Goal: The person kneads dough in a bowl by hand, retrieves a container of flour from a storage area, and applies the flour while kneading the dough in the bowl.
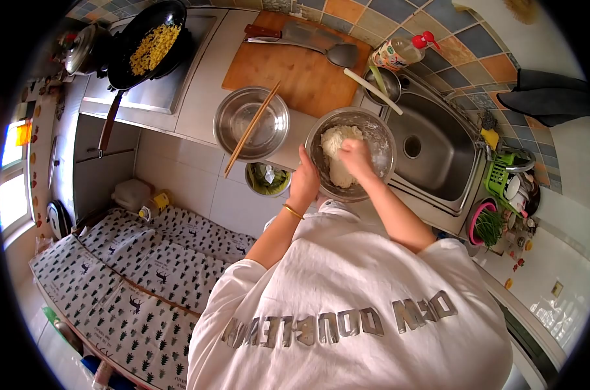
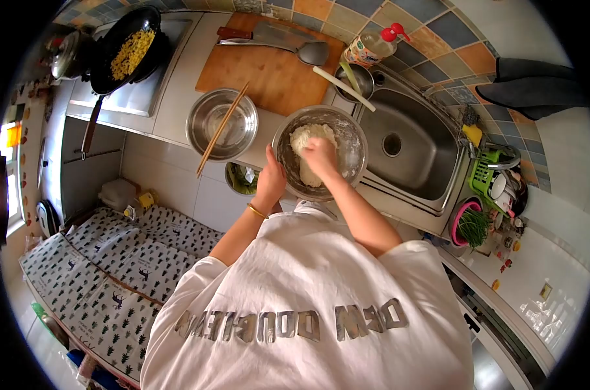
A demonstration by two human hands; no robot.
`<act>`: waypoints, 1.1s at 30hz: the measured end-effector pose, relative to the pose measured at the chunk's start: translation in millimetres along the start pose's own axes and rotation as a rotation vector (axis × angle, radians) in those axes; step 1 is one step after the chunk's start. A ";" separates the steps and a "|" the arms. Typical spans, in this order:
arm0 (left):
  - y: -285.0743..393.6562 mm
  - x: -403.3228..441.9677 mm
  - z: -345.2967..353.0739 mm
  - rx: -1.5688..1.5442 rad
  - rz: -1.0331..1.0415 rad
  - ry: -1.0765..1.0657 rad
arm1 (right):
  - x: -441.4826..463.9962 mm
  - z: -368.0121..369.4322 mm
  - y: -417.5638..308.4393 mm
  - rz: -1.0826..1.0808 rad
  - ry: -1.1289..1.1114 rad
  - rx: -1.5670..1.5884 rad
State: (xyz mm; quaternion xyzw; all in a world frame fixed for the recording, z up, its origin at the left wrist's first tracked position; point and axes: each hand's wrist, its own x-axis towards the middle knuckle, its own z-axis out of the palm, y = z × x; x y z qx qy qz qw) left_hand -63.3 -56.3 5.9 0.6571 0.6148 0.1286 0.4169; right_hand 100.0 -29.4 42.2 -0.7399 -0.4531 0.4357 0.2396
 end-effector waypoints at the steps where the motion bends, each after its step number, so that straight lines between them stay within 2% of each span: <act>1: 3.3 0.3 -3.3 -0.010 -0.024 -0.021 | 5.0 13.7 2.2 0.064 -0.074 0.097; 4: 7.3 0.8 -6.7 -0.031 -0.062 -0.037 | 22.0 47.1 7.3 0.350 -0.177 0.213; 7: 2.8 0.5 -1.9 -0.026 -0.041 -0.004 | 31.0 56.5 18.8 0.130 -0.034 -0.015; 8: 3.3 -0.7 -2.1 -0.026 -0.042 -0.017 | 30.7 46.3 23.6 0.270 -0.035 0.088; 12: 3.7 0.4 -2.1 -0.068 -0.008 0.036 | 49.2 24.6 52.8 0.500 -0.037 0.422; 15: 3.5 0.7 -1.3 -0.071 -0.060 -0.010 | 63.7 9.5 58.3 0.681 -0.027 0.621; 17: 8.0 -1.3 -4.6 -0.068 -0.053 0.000 | 78.2 -1.8 72.2 0.719 -0.106 0.669; 20: 15.9 2.3 -9.2 -0.040 -0.103 -0.042 | 98.3 0.3 76.6 0.800 -0.022 0.534; 23: 16.4 3.2 -8.2 -0.023 -0.101 -0.050 | 94.3 8.1 59.2 0.732 0.151 0.516; 26: 6.7 -2.0 -1.2 -0.018 -0.036 -0.003 | 83.5 9.0 61.5 0.650 0.122 0.558; 29: 1.1 0.6 2.3 -0.015 0.024 0.040 | 63.4 -12.7 66.6 0.571 -0.169 0.667; 32: 2.5 -1.2 0.0 -0.018 0.007 0.012 | 8.0 -30.2 27.0 0.451 -0.207 0.552; 33: 4.0 -0.2 -1.4 -0.019 -0.005 -0.004 | -2.1 -30.6 27.8 0.489 -0.254 0.526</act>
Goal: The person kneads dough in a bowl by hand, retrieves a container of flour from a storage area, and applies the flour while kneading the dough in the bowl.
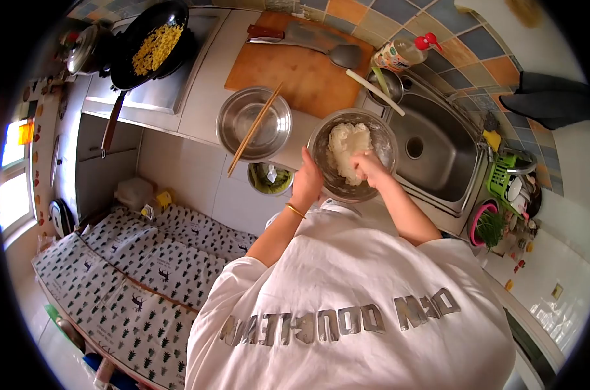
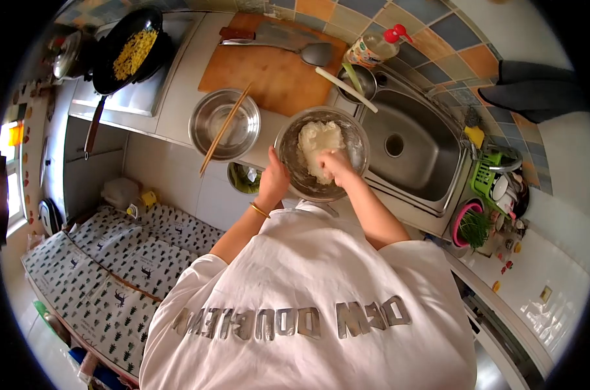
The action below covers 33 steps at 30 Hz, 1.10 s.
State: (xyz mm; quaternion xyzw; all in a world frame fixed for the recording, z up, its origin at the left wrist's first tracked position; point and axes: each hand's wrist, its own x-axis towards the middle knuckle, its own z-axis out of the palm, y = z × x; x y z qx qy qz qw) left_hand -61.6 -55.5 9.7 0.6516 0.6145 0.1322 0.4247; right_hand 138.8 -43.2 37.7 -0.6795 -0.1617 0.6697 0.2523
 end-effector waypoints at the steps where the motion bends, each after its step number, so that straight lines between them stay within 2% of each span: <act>1: 0.4 0.2 -0.7 0.004 0.000 -0.006 | 0.0 -1.3 11.4 0.030 -0.026 0.063; 5: -3.6 1.4 2.5 0.017 -0.002 0.002 | 20.4 7.7 37.6 0.161 -0.047 0.194; 8: -1.9 -0.3 0.3 0.003 -0.021 -0.014 | 36.8 30.2 55.1 0.165 0.117 0.051; 13: -2.5 -0.1 0.4 0.011 -0.033 -0.034 | 59.5 28.1 46.8 0.300 -0.004 -0.025; 16: 5.0 1.8 -4.0 0.031 -0.073 -0.048 | 62.3 31.2 43.5 0.261 0.045 -0.020; 19: 4.1 -4.9 -3.5 0.059 -0.068 -0.044 | 52.5 41.5 43.6 0.123 0.159 -0.081; 22: -2.8 0.8 2.0 0.063 -0.003 0.019 | 53.6 39.5 60.9 -0.049 0.175 -0.203; 23: -4.9 2.8 4.0 0.068 0.009 0.030 | 59.8 37.1 71.5 -0.117 0.167 -0.270; 26: -1.7 -0.3 5.0 0.064 0.003 0.034 | 10.1 33.7 52.6 -0.135 0.039 -0.291; 27: -0.5 1.0 3.7 0.062 -0.005 0.038 | 12.3 22.2 55.8 -0.257 0.051 -0.423; 30: -1.0 1.2 3.3 0.076 -0.002 0.040 | -10.3 2.9 25.0 -0.367 0.241 -0.567; 33: 0.6 0.1 2.2 0.032 0.002 0.033 | 7.1 -15.7 27.9 -0.631 0.554 -0.872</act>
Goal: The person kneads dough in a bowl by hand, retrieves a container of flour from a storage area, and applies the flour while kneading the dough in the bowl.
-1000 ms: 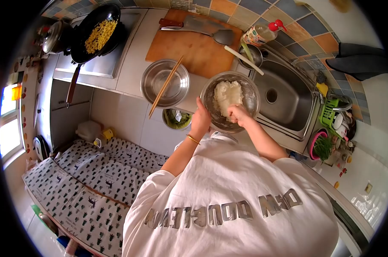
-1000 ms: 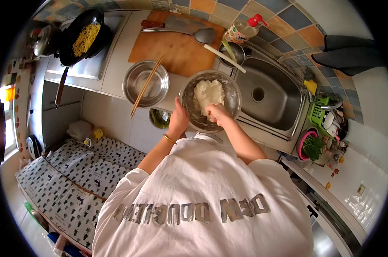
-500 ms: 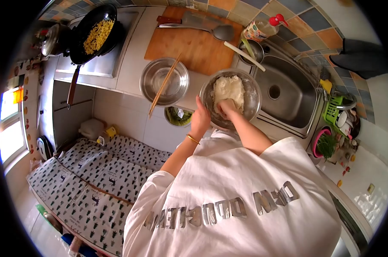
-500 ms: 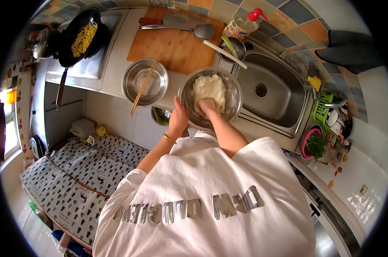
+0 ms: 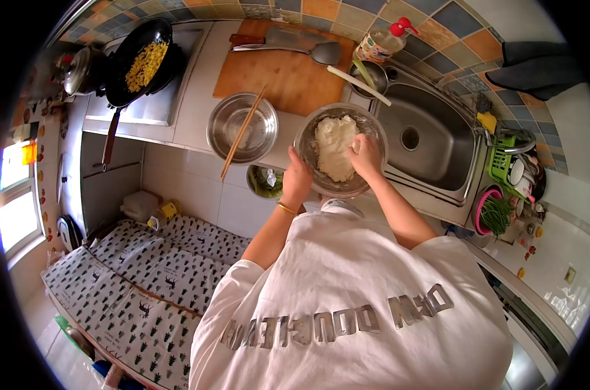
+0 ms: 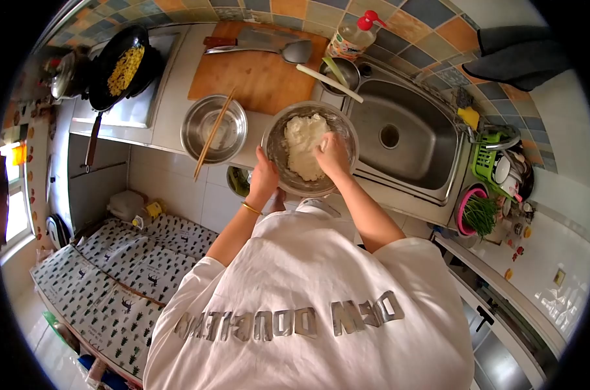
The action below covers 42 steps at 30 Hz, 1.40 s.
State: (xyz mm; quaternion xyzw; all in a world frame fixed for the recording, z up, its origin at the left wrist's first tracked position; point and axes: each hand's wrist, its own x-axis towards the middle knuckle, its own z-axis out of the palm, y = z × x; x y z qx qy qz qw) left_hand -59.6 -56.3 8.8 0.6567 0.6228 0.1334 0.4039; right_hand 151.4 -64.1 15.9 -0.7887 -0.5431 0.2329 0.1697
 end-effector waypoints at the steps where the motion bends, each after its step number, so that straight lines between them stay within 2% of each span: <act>1: 0.6 -0.1 -0.5 0.002 -0.005 -0.001 | 5.5 3.4 3.3 0.042 0.027 0.018; 4: 2.0 0.1 -1.0 0.003 -0.020 -0.009 | 28.2 21.9 15.4 0.111 0.115 0.150; 7: 1.8 1.3 -1.1 0.003 -0.024 -0.008 | 50.7 32.0 15.9 0.244 -0.066 0.342; 10: 1.0 0.5 -2.3 0.022 -0.014 -0.003 | 62.5 42.4 16.6 0.412 -0.067 0.528; 13: 1.2 2.0 -0.4 0.033 -0.035 -0.013 | 74.4 39.7 28.5 0.419 -0.235 0.565; 14: 0.8 3.8 -1.3 0.028 -0.023 -0.007 | 82.4 34.8 33.6 0.474 -0.364 0.553; 16: 0.5 3.6 -3.7 0.023 -0.012 0.009 | 85.3 18.2 13.0 0.393 -0.270 0.723; 17: 1.9 3.9 -4.0 0.021 -0.009 0.017 | 90.7 -3.7 9.6 0.467 -0.522 0.666; 18: 4.3 3.8 -4.8 0.019 -0.006 0.023 | 92.9 -5.7 8.1 0.468 -0.608 0.626; 21: 9.3 3.4 -9.2 0.006 -0.070 -0.024 | 90.5 -0.3 -3.0 0.212 -0.708 0.451; 22: 9.0 2.4 -9.7 0.005 -0.068 -0.023 | 88.6 0.3 -9.7 0.253 -0.774 0.392; 25: 7.7 4.0 -7.8 -0.007 -0.053 -0.003 | 93.5 8.2 -11.8 0.199 -0.812 0.257; 26: 5.3 4.0 -5.2 -0.012 -0.046 0.009 | 94.0 20.3 -10.6 0.120 -0.726 0.293; 29: 1.6 4.6 -1.8 0.001 -0.025 0.024 | 94.9 -4.4 -52.6 0.222 -0.870 0.075; 30: 1.3 4.9 -1.7 0.010 -0.018 0.026 | 96.9 45.0 -18.0 0.056 -0.798 0.054; 33: 4.4 5.0 -4.0 0.007 -0.043 0.015 | 37.4 -13.8 -89.6 0.102 -0.758 -0.219; 35: 8.4 3.6 -8.0 -0.026 -0.066 0.008 | -9.1 3.8 -67.2 -0.243 -0.211 -0.307; 36: 10.1 2.7 -9.1 -0.043 -0.079 0.004 | -22.6 7.7 -56.9 -0.342 -0.115 -0.295; 42: 7.7 2.2 -10.2 -0.038 -0.019 -0.005 | -25.2 27.5 -26.9 -0.549 0.011 -0.395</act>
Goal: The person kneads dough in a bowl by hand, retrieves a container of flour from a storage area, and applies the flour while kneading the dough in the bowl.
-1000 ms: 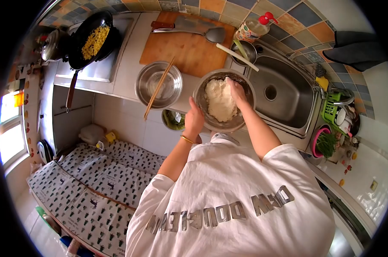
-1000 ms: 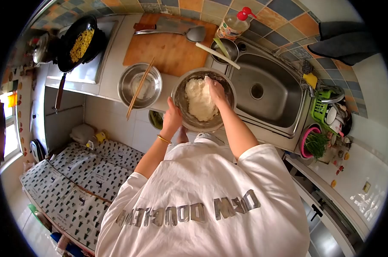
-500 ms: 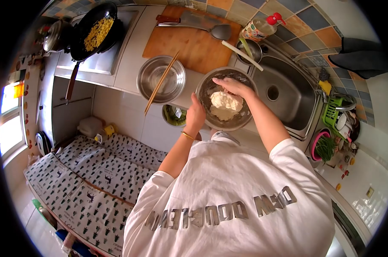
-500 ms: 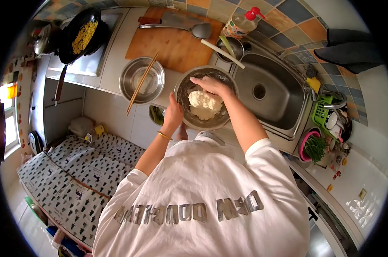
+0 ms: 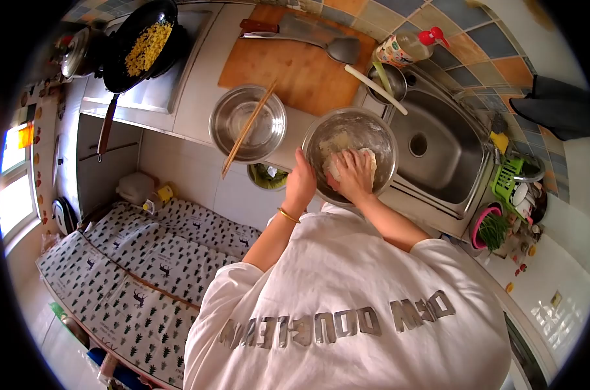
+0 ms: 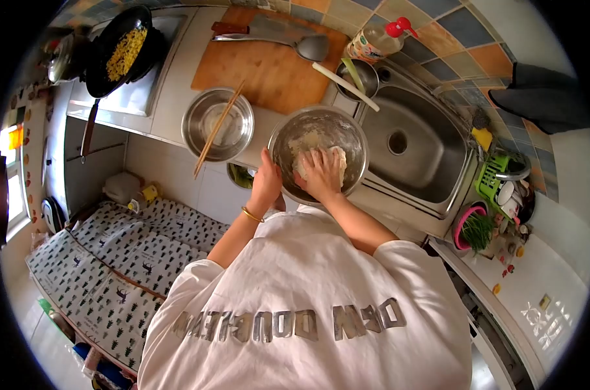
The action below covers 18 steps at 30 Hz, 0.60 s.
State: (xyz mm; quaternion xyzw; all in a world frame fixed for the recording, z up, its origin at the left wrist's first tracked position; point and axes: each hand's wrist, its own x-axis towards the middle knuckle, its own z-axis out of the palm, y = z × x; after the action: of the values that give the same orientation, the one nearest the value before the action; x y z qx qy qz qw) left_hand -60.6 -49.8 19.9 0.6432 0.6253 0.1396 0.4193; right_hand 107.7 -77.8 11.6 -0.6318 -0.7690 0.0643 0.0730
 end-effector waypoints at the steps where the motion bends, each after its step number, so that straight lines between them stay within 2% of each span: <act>1: 0.1 -0.2 -0.3 -0.005 -0.018 -0.007 | 6.7 6.5 4.3 0.018 -0.002 0.029; 3: 3.1 1.5 -1.6 -0.015 -0.053 -0.020 | 23.8 19.0 13.8 0.054 -0.008 0.088; 4: 4.3 4.0 -2.8 -0.013 -0.061 -0.032 | 31.3 24.9 18.4 0.008 0.134 0.073; 7: 9.4 3.4 -6.8 -0.015 -0.099 -0.068 | 55.8 41.9 30.6 0.047 0.095 0.118; 8: 12.0 3.0 -9.0 -0.021 -0.108 -0.080 | 62.9 46.0 32.6 0.042 0.171 0.103; 11: 4.7 6.4 -1.5 -0.008 -0.069 -0.047 | 75.7 57.8 37.1 0.104 0.210 0.198; 14: 4.6 -0.8 -0.7 0.021 -0.062 -0.023 | 79.5 50.1 33.3 0.218 -0.004 0.196; 17: -1.2 2.2 1.4 0.047 -0.030 0.009 | 78.7 31.8 35.6 0.198 -0.198 0.224; 18: -3.0 0.6 3.4 0.054 -0.011 0.017 | 77.4 5.0 35.6 0.204 -0.410 0.274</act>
State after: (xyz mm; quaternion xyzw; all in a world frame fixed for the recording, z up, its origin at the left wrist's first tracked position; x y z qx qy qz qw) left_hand -60.2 -50.9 15.5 0.6495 0.6359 0.1257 0.3974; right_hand 126.3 5.1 2.3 -0.6642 -0.6840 0.3015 -0.0061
